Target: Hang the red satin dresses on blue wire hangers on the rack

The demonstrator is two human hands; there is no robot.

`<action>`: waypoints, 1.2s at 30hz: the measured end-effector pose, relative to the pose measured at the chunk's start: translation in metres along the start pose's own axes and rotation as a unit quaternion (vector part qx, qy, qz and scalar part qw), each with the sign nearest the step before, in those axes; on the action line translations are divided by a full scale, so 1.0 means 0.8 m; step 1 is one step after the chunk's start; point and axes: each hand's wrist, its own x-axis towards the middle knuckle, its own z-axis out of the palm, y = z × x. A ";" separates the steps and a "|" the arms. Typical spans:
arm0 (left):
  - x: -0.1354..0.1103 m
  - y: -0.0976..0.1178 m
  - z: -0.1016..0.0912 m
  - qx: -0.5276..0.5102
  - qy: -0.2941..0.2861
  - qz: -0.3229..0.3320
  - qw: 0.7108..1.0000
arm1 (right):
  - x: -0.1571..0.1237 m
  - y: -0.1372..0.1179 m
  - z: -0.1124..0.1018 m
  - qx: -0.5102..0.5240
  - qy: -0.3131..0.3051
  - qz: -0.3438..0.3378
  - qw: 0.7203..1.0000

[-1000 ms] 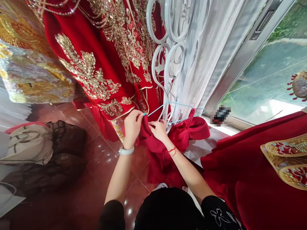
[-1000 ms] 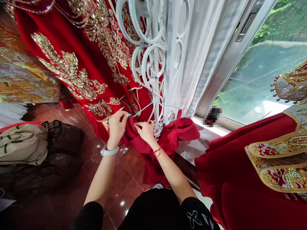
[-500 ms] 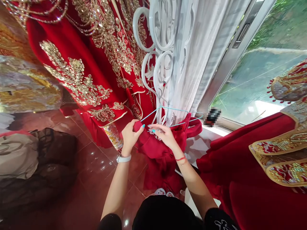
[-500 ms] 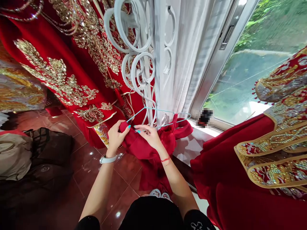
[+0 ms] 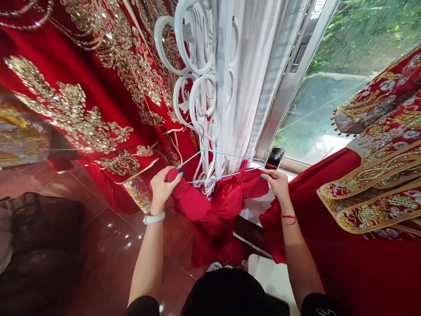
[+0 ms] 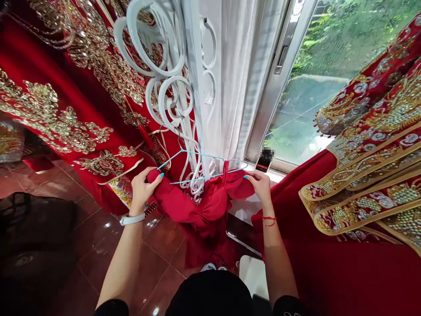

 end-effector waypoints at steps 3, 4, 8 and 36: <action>0.004 -0.004 0.001 0.007 0.011 0.008 1.000 | 0.009 0.001 -0.003 0.028 0.119 -0.004 0.992; 0.005 -0.005 0.002 0.012 0.013 0.010 1.000 | 0.014 -0.003 -0.004 0.036 0.146 -0.012 0.989; 0.007 -0.010 0.010 0.022 0.013 0.013 1.000 | 0.031 -0.030 0.001 0.040 0.156 -0.062 0.985; -0.036 0.025 0.035 0.085 0.159 0.031 0.983 | 0.008 -0.114 0.064 -0.086 -0.129 -0.196 0.968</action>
